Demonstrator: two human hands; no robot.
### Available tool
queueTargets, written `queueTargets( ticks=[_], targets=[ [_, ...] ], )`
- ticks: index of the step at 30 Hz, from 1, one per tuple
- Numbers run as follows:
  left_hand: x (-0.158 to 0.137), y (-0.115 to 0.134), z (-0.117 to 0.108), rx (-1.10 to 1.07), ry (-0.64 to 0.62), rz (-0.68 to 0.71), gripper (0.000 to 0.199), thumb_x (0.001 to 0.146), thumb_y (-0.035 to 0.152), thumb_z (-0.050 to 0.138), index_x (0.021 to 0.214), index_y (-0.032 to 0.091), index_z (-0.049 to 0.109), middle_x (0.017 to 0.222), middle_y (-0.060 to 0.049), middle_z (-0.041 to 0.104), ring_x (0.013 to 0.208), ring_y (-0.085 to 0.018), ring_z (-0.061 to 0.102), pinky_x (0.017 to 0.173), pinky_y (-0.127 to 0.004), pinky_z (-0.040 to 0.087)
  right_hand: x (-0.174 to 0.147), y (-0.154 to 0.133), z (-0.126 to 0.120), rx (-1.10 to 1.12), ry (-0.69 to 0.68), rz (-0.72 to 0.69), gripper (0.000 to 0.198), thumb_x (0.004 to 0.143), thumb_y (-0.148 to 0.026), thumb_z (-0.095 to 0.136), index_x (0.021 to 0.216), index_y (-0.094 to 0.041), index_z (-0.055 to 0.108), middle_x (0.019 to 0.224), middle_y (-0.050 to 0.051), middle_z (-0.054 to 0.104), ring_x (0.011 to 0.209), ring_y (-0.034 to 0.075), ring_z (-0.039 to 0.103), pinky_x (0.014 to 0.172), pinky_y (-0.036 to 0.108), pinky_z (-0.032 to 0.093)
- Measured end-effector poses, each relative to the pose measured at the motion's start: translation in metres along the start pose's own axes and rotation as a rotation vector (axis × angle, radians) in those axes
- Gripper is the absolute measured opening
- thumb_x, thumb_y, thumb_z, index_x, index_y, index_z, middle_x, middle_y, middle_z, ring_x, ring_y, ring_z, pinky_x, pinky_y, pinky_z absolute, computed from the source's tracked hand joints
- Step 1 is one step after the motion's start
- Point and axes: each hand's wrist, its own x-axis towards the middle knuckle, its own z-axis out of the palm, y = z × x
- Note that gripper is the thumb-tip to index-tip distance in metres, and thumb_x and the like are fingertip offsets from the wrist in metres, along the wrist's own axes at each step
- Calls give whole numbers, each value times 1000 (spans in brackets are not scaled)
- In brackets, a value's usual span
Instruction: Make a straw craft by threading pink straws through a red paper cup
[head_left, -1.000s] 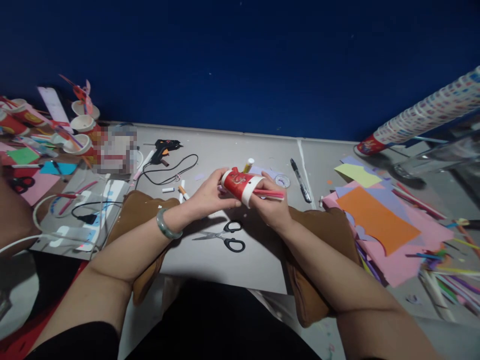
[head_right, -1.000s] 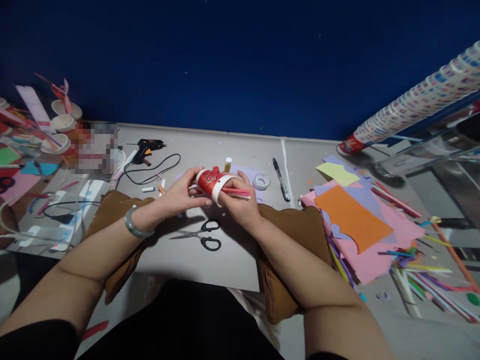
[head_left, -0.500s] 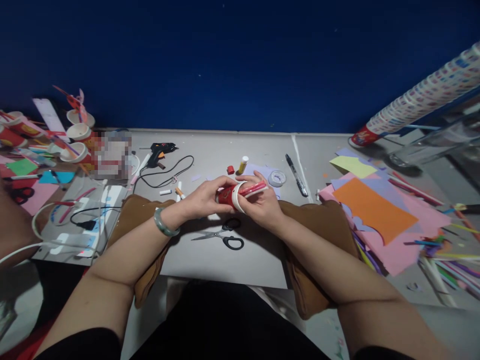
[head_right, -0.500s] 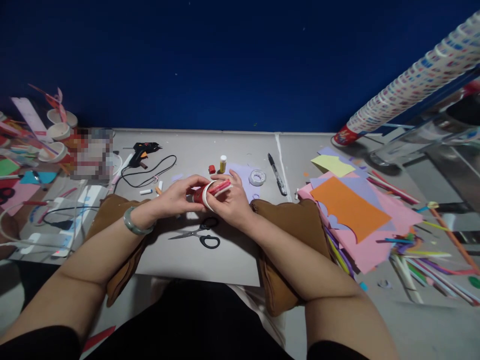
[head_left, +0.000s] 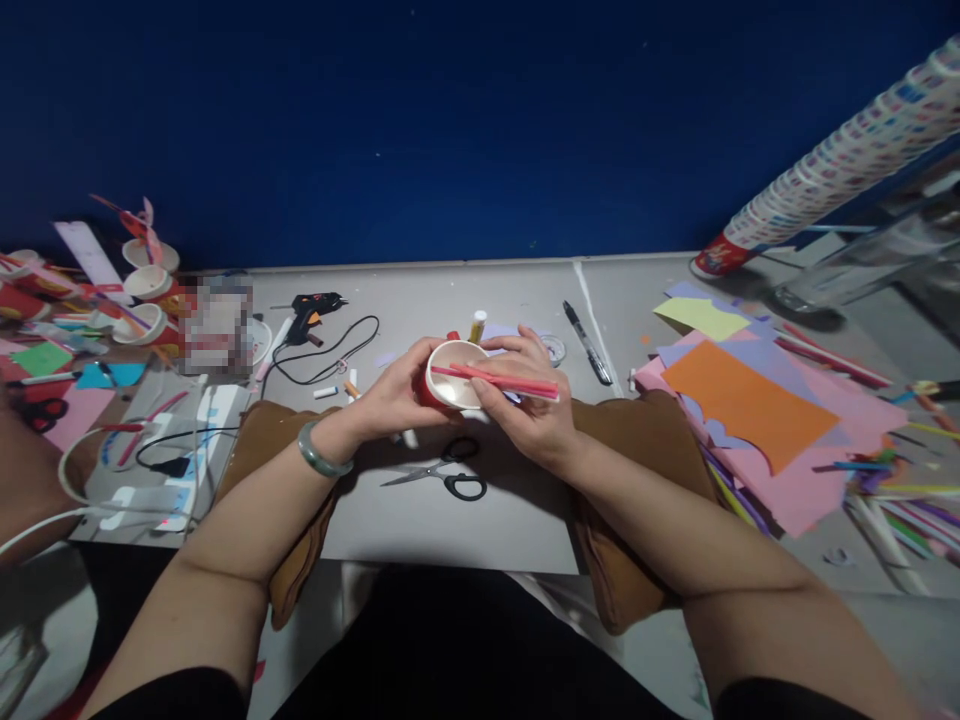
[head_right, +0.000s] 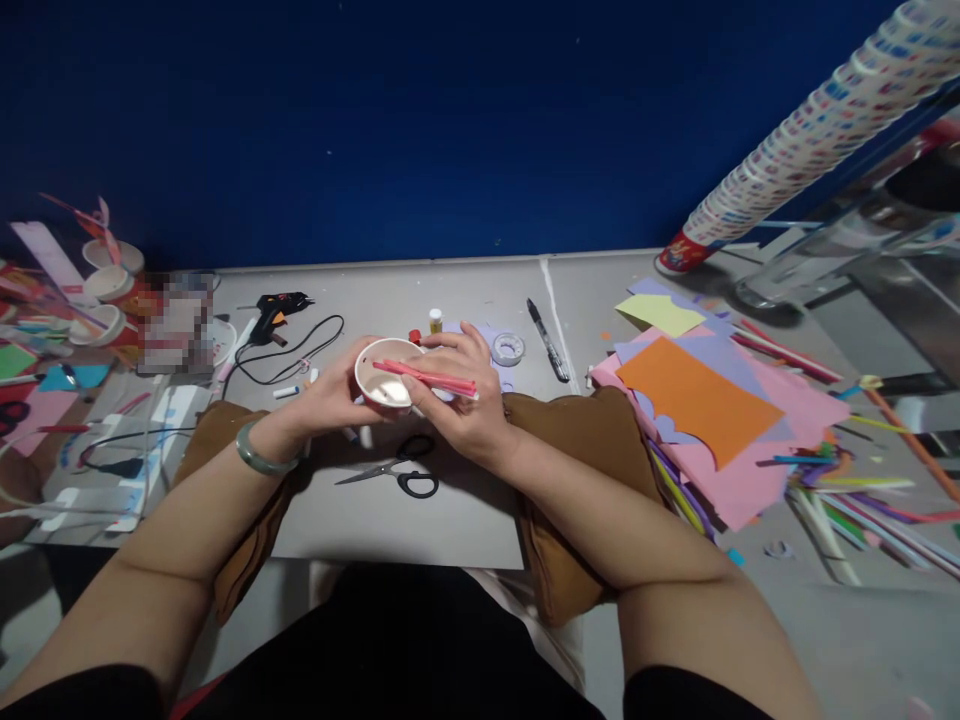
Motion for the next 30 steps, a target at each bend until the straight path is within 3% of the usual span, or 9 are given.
queueTargets(
  ticks=[7,13,18,26,30],
  targets=[
    [-2,3,-1,-58,-82,21,68,68,30,88,127,19,55,116,-10,68,104,-25,68,87,-38,56,3,-9,-7,44,19,-39,10,88,-25,70,97,-27,75,93,0,78,101,22,71,120,54,32],
    [-1,6,2,-97,-114,12,67,69,28,88,128,19,56,116,-11,69,103,-26,69,91,-42,55,8,-14,-13,45,-47,-13,8,87,-24,69,92,-28,74,86,-2,75,99,23,70,118,55,32],
    [-1,10,4,-98,-132,-11,66,69,26,87,128,18,57,120,-11,68,107,-26,67,95,-42,54,11,-16,-18,53,-87,-9,5,86,-24,69,87,-25,73,90,2,74,89,21,68,104,49,44],
    [-2,16,10,-75,-200,-37,55,74,34,84,121,17,60,112,-9,67,100,-22,65,88,-35,55,9,-20,-16,9,-114,-18,8,81,-23,70,77,-24,64,74,-3,70,81,19,66,109,48,37],
    [-3,16,14,-122,-201,-32,59,75,33,84,126,17,60,116,-11,68,104,-23,67,91,-35,56,10,-17,-16,-25,-79,-55,12,80,-21,68,73,-23,59,69,-4,68,74,17,65,100,43,40]
  ],
)
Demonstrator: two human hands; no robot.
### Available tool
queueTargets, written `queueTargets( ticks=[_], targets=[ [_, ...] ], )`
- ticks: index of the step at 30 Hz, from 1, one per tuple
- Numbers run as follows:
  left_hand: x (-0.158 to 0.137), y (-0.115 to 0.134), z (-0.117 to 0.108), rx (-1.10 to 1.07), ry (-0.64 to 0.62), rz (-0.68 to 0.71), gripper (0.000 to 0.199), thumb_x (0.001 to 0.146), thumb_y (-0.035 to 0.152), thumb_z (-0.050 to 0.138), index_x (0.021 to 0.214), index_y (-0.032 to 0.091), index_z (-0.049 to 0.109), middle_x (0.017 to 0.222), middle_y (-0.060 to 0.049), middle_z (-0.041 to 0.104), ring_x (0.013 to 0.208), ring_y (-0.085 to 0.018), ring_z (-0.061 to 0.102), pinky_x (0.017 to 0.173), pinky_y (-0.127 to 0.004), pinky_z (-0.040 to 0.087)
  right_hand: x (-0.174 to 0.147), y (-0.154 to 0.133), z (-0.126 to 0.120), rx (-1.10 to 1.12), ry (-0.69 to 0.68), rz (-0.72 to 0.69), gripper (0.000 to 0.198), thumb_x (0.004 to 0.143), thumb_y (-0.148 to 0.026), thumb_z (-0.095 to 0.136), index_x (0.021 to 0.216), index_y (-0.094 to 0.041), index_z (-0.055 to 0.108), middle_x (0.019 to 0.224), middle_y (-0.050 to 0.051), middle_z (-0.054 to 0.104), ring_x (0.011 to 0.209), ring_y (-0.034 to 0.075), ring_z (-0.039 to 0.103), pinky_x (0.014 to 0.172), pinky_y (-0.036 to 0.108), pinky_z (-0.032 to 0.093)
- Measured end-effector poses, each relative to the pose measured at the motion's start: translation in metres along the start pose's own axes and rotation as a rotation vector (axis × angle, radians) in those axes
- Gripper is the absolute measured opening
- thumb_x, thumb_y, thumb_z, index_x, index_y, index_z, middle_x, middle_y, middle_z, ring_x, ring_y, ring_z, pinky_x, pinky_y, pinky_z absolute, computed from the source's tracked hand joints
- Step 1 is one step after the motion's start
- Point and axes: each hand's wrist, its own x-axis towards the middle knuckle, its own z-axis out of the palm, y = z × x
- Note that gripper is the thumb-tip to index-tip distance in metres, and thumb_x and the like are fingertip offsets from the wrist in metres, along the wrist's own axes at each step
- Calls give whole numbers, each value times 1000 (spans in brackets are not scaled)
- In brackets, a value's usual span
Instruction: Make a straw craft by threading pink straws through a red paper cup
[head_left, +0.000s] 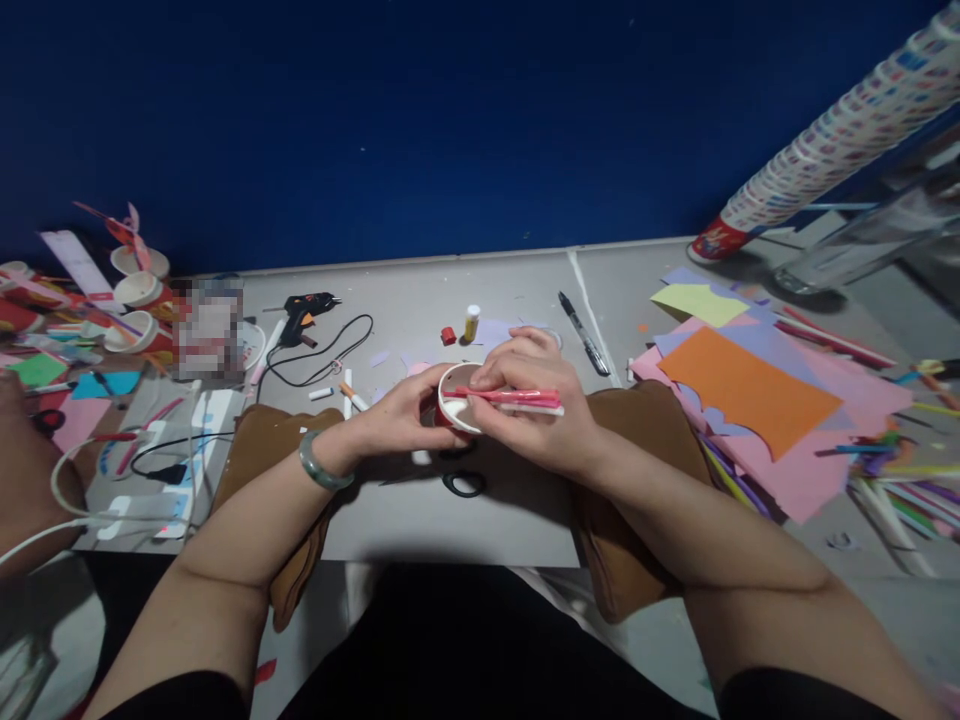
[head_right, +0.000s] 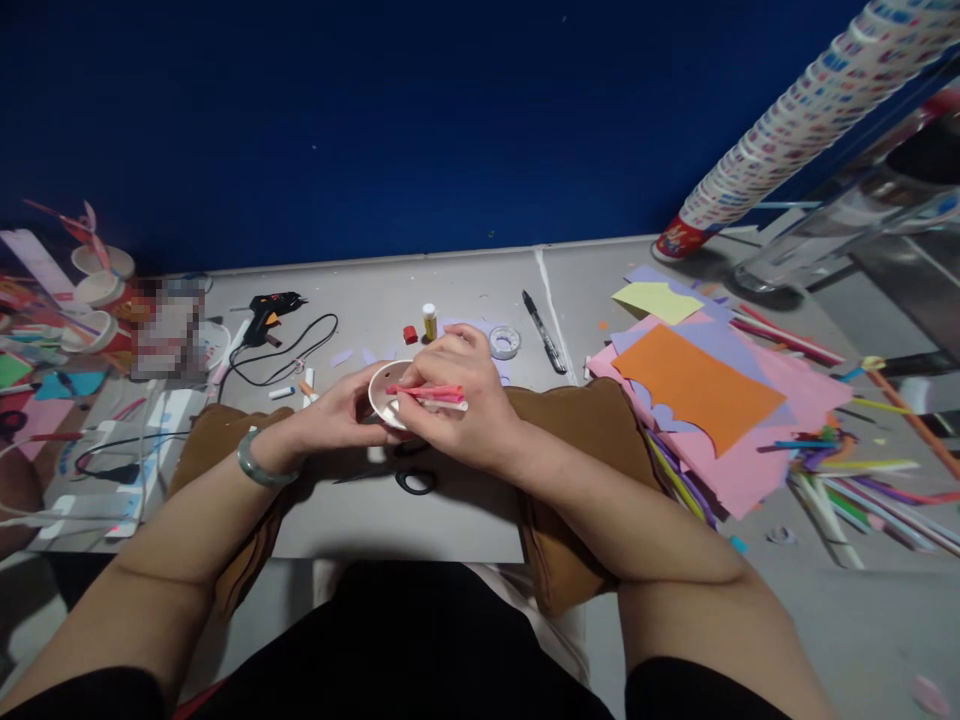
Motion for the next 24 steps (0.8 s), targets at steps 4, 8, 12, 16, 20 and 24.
queueTargets(
  ticks=[4,8,12,16,20,24],
  targets=[
    [-2,-4,4,15,13,29,67,77,31,84,136,19,56,124,-13,67,114,-26,66,100,-39,54,0,1,-1,-8,11,23,10,81,-21,66,72,-21,61,71,-3,68,73,16,64,87,39,38],
    [-4,-9,8,113,42,87,73,76,31,84,141,21,54,134,-14,63,123,-28,62,107,-43,51,-1,2,1,-37,-24,93,13,82,-23,64,70,-21,62,68,-3,67,70,15,61,81,38,35],
    [-5,-10,9,139,59,110,78,77,31,84,146,23,49,140,-15,60,127,-29,60,110,-45,50,-3,3,5,-40,-33,148,16,83,-25,63,68,-21,62,68,-2,69,70,16,60,78,37,35],
    [-5,-8,4,172,89,150,78,77,29,84,146,24,49,137,-13,62,125,-27,62,108,-42,51,-2,1,0,-6,-41,110,8,86,-23,63,79,-21,67,77,0,74,76,18,63,78,38,38],
    [-3,-3,-6,150,173,221,67,78,28,83,139,23,55,131,-13,66,119,-24,65,102,-37,54,3,-6,-15,-125,-70,-19,9,92,-26,64,89,-22,71,92,2,78,86,21,64,81,41,39],
    [-1,2,-11,125,246,294,66,75,28,86,134,22,58,125,-12,68,110,-23,68,94,-34,57,4,-10,-24,-221,-43,-71,11,94,-32,65,91,-26,73,90,0,77,88,22,63,83,43,40]
  ],
)
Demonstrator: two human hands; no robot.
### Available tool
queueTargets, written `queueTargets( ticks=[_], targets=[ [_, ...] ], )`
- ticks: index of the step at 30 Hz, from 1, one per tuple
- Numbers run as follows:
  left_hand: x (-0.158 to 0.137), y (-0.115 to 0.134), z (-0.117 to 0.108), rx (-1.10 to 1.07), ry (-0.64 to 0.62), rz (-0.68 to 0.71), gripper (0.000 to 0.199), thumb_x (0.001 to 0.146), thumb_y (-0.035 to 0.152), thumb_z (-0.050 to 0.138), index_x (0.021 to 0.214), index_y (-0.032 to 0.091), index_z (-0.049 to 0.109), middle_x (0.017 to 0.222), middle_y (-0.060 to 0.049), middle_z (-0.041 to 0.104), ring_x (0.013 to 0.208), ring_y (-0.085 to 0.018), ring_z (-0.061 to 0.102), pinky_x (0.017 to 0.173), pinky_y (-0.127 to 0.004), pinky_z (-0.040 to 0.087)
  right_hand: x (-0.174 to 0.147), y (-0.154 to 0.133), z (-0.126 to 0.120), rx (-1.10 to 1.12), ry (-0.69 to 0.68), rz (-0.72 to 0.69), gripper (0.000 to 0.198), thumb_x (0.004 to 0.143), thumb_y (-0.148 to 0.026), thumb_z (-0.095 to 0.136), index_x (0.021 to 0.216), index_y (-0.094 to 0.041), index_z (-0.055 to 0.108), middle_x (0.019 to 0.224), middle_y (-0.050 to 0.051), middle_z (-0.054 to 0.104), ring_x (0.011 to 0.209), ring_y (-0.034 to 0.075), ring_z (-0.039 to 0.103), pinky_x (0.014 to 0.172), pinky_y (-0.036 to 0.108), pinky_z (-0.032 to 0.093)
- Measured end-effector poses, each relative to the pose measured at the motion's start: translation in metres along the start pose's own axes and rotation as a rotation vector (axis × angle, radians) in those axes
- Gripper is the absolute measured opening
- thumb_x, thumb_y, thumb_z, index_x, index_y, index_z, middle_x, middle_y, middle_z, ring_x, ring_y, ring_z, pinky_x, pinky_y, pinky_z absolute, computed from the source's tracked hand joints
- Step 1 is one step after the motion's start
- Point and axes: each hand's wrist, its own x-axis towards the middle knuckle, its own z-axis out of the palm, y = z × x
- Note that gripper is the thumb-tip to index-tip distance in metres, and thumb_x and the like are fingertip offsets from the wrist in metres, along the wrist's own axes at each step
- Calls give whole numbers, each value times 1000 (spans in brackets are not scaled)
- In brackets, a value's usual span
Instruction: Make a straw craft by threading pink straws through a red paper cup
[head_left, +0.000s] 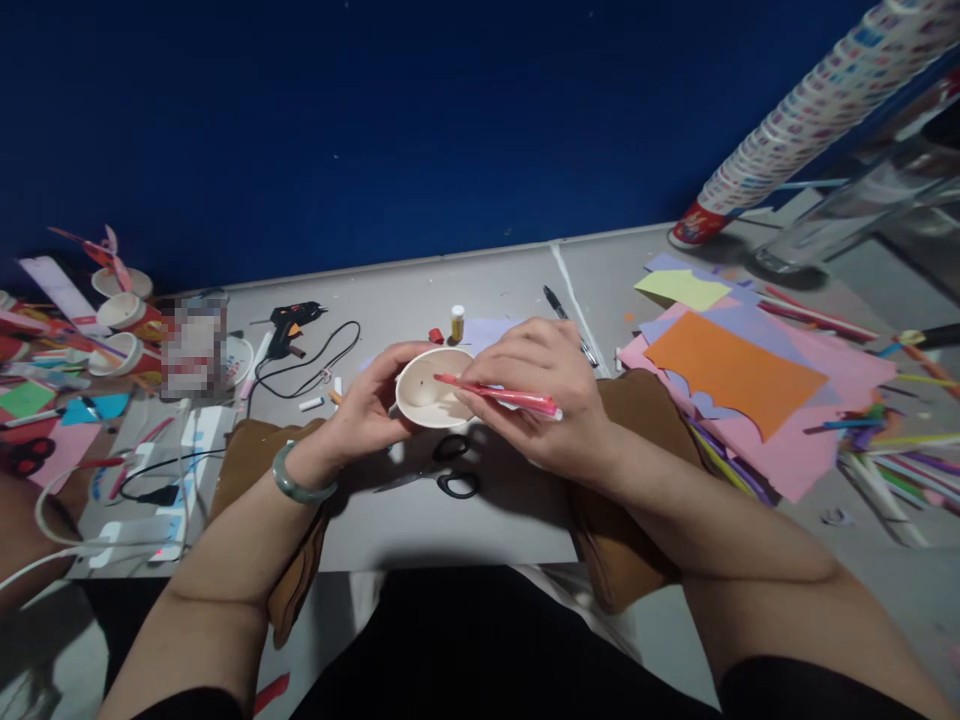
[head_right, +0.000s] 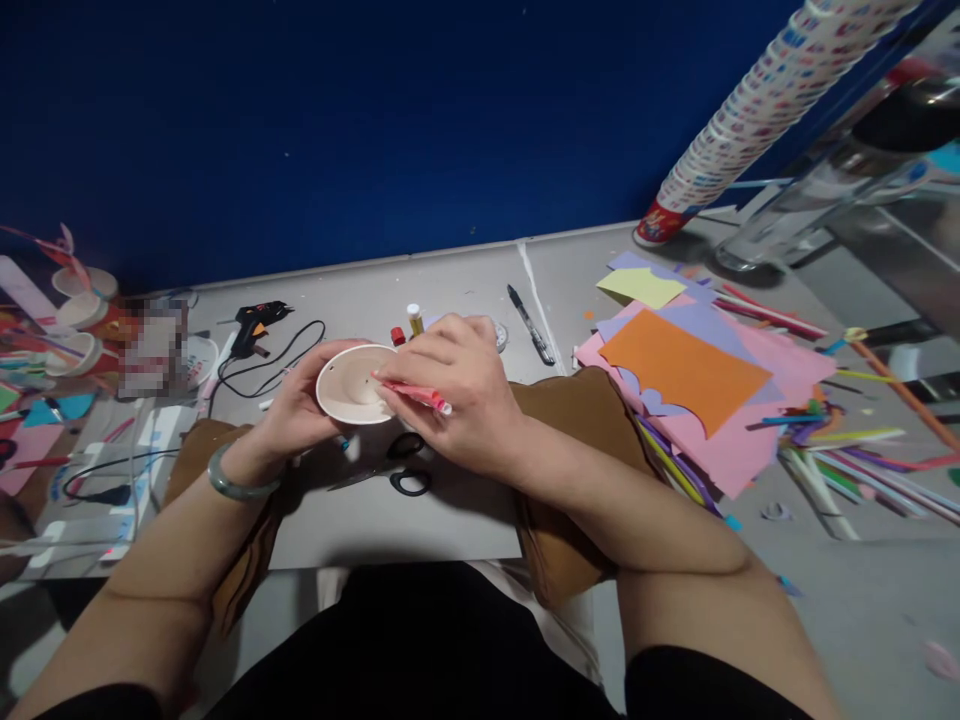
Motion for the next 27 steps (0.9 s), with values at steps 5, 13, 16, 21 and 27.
queueTargets(
  ticks=[5,13,16,21,27],
  targets=[
    [-1,1,5,45,18,97,66,74,31,87,133,24,59,124,-12,68,117,-25,66,98,-37,56,-3,4,7,50,23,-55,9,95,-32,65,93,-31,73,86,-4,76,106,24,65,112,55,29],
    [-4,1,9,101,25,64,68,74,31,87,135,25,58,123,-12,67,111,-24,67,91,-34,56,-1,7,12,124,-45,-42,12,92,-26,65,87,-31,75,84,-2,74,117,27,66,125,64,15],
    [-5,2,10,113,32,47,68,74,31,87,135,25,58,124,-11,67,107,-22,67,91,-33,56,-2,9,13,126,-59,-33,13,92,-27,65,86,-32,75,84,-3,73,119,26,66,126,64,14],
    [-5,2,11,101,11,35,68,75,29,86,136,24,58,128,-12,65,117,-25,64,97,-35,54,-4,12,20,148,-48,-55,14,92,-22,65,89,-31,75,84,-4,75,117,24,67,128,62,12],
    [-6,2,11,93,7,7,65,77,29,84,137,25,58,129,-13,64,121,-26,62,95,-35,55,-4,13,23,130,-79,-25,12,93,-25,65,88,-30,75,88,-3,76,117,24,67,128,61,12]
  ],
)
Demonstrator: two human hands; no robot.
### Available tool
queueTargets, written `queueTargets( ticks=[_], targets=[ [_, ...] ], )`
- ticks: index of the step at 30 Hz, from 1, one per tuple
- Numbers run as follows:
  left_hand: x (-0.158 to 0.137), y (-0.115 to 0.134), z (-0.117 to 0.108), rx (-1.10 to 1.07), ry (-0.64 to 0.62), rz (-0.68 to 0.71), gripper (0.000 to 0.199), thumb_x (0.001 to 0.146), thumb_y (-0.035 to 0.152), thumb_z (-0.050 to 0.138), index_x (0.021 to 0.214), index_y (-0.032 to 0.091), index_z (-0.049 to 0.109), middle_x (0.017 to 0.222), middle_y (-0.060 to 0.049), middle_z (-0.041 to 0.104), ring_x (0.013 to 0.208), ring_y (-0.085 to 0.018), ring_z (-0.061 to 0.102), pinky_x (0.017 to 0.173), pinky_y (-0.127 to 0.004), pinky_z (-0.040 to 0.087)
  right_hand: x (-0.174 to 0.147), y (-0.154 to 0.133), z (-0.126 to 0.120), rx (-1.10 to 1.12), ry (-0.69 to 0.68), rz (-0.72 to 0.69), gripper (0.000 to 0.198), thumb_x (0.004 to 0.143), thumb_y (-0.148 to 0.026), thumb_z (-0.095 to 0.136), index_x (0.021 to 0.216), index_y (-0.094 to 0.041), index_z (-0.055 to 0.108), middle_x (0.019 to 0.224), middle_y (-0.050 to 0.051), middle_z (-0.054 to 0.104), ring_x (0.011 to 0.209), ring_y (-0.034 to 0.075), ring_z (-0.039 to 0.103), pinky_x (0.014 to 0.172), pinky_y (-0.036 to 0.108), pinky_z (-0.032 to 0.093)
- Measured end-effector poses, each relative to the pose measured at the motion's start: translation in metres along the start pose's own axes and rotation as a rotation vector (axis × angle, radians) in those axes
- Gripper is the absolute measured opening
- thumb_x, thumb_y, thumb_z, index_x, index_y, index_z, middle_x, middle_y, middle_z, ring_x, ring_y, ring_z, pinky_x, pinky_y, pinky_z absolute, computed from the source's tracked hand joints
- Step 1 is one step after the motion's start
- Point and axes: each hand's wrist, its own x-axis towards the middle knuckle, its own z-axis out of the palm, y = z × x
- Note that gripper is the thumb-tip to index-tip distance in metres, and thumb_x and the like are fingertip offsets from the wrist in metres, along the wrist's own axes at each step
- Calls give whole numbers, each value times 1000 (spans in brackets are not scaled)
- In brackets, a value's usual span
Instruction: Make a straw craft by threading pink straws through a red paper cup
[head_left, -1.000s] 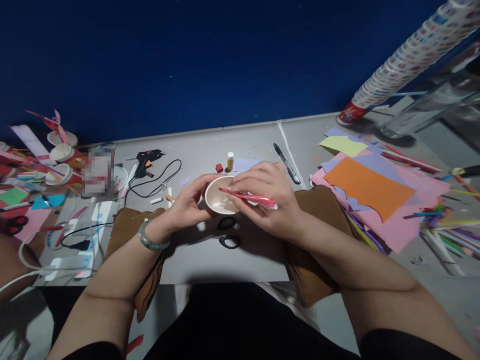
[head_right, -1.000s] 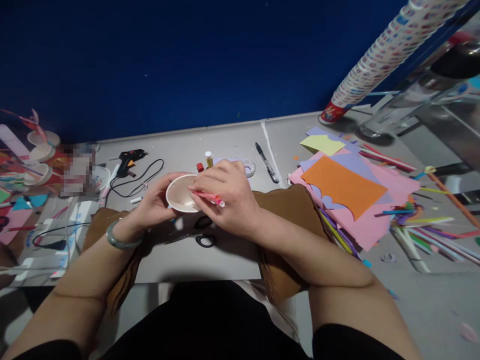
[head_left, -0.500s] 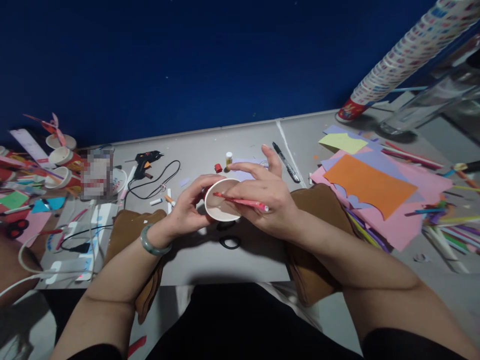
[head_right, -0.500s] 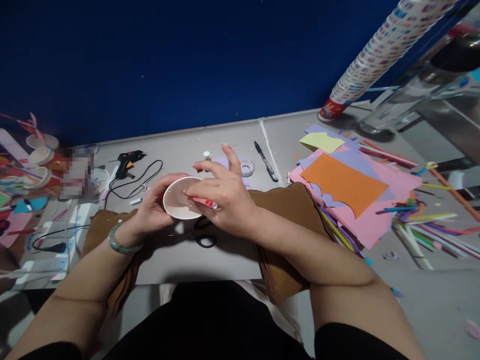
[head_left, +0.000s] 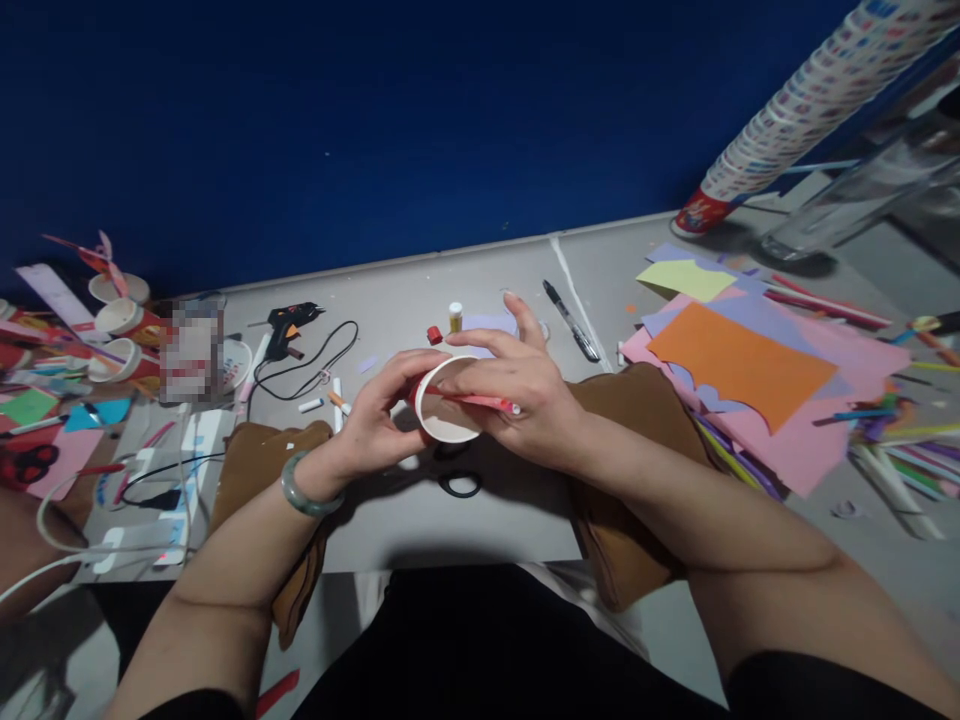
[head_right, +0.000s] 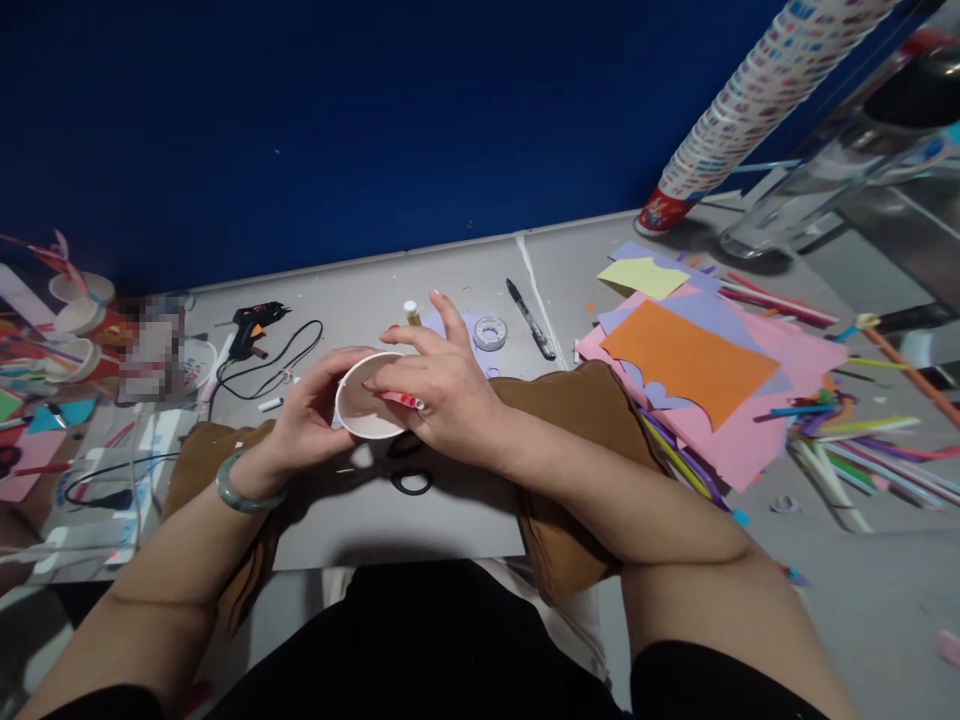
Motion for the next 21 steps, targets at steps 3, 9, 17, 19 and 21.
queueTargets(
  ticks=[3,9,17,19,21],
  targets=[
    [-2,-1,-1,-6,3,-14,66,77,30,84,137,26,58,130,-12,64,119,-25,62,93,-35,56,0,-1,0,-2,24,-6,11,93,-26,66,88,-30,74,88,-4,76,115,23,68,129,60,12],
    [-1,-3,-3,-24,-3,-17,67,76,26,84,137,26,58,131,-11,64,120,-24,61,96,-34,54,-1,-2,2,-18,58,-36,10,94,-27,66,87,-29,74,85,-4,75,114,22,68,128,59,14],
    [-1,-1,-4,2,6,-18,65,75,29,85,135,26,60,129,-12,65,119,-25,62,95,-35,55,-1,-4,2,-39,55,-25,11,94,-27,65,87,-29,73,85,-4,76,112,21,69,128,58,15],
    [-1,-1,-3,2,18,-20,64,76,31,85,135,25,60,129,-12,65,117,-25,63,95,-36,55,-2,-4,3,-37,77,-44,10,94,-25,66,88,-29,73,86,-4,76,111,21,69,128,57,16],
    [-1,-1,-3,-1,21,-13,63,76,31,85,134,25,61,128,-12,66,116,-24,63,94,-36,55,-3,-4,3,-37,97,-67,9,93,-23,66,89,-27,72,86,-4,77,110,21,69,127,56,17]
  ],
)
